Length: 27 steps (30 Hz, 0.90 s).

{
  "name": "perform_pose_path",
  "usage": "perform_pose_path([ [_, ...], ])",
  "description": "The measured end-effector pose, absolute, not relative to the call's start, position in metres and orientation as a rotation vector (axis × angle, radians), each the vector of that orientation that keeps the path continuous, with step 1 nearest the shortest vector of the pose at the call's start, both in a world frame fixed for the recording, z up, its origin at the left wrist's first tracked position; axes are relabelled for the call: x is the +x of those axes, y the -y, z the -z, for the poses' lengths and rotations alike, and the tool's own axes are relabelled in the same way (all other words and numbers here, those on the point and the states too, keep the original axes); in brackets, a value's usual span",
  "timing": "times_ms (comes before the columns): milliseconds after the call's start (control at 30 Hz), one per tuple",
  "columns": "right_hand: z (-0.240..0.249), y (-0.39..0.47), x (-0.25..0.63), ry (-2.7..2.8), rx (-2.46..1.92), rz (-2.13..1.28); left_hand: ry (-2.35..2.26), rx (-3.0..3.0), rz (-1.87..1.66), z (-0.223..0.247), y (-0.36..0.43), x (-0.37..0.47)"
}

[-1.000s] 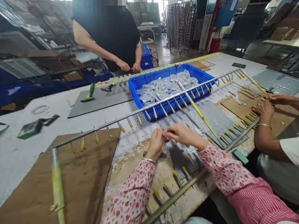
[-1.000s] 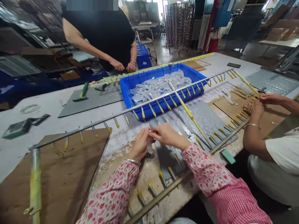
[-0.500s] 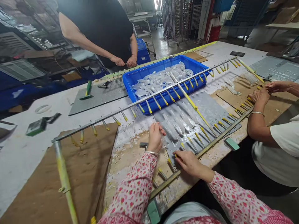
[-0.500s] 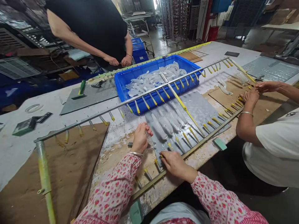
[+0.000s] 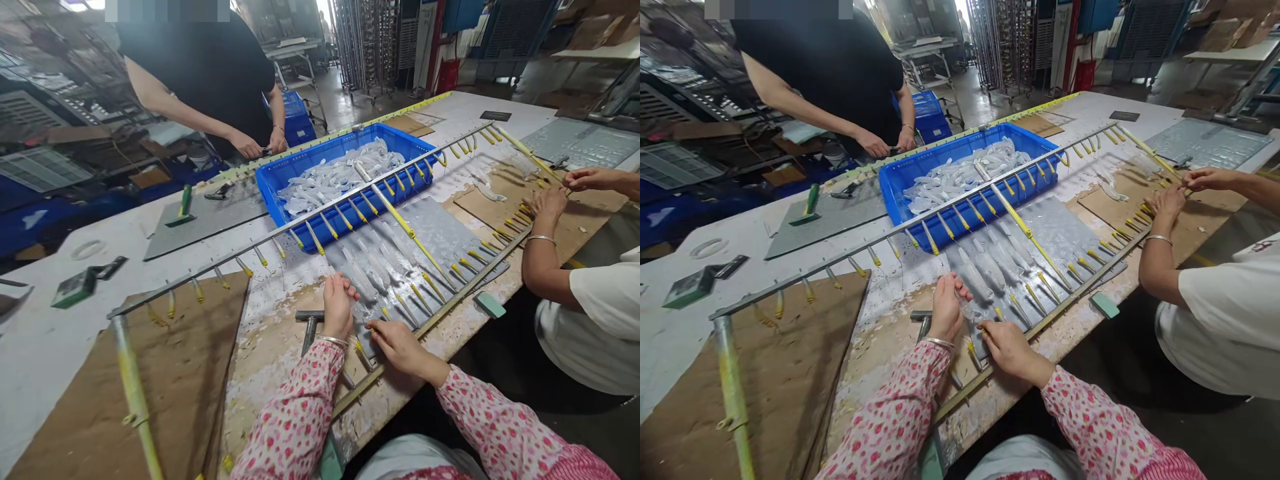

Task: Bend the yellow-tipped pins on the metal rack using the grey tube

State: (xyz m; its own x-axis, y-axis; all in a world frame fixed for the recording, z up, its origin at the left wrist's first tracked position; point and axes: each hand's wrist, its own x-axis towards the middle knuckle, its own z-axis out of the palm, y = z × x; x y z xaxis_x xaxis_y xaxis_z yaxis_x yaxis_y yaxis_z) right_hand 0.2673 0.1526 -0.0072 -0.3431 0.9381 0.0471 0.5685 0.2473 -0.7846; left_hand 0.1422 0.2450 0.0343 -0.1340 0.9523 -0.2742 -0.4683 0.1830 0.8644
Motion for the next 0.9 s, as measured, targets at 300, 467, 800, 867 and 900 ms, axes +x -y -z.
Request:
perform_pose_path([
  [300, 0.004, -0.153, 0.27, 2.008, -1.338, -0.977, -1.069, 0.515, -1.365, -0.042, -0.248, 0.137],
  [467, 0.003, -0.153, 0.271, 1.988, -1.347, -0.997, -1.051, 0.525, -1.373, -0.039, -0.244, 0.142],
  [800, 0.012, -0.149, 0.272, 1.96, -1.322, -0.893, -1.102, 0.471, -1.43, -0.034, -0.252, 0.142],
  [867, 0.028, -0.142, 0.272, 1.934, -1.32, -0.814, -1.142, 0.468, -1.422, -0.03, -0.256, 0.144],
  [900, 0.036, -0.139, 0.273, 1.933, -1.324, -0.808, -1.147, 0.482, -1.418, -0.027, -0.258, 0.145],
])
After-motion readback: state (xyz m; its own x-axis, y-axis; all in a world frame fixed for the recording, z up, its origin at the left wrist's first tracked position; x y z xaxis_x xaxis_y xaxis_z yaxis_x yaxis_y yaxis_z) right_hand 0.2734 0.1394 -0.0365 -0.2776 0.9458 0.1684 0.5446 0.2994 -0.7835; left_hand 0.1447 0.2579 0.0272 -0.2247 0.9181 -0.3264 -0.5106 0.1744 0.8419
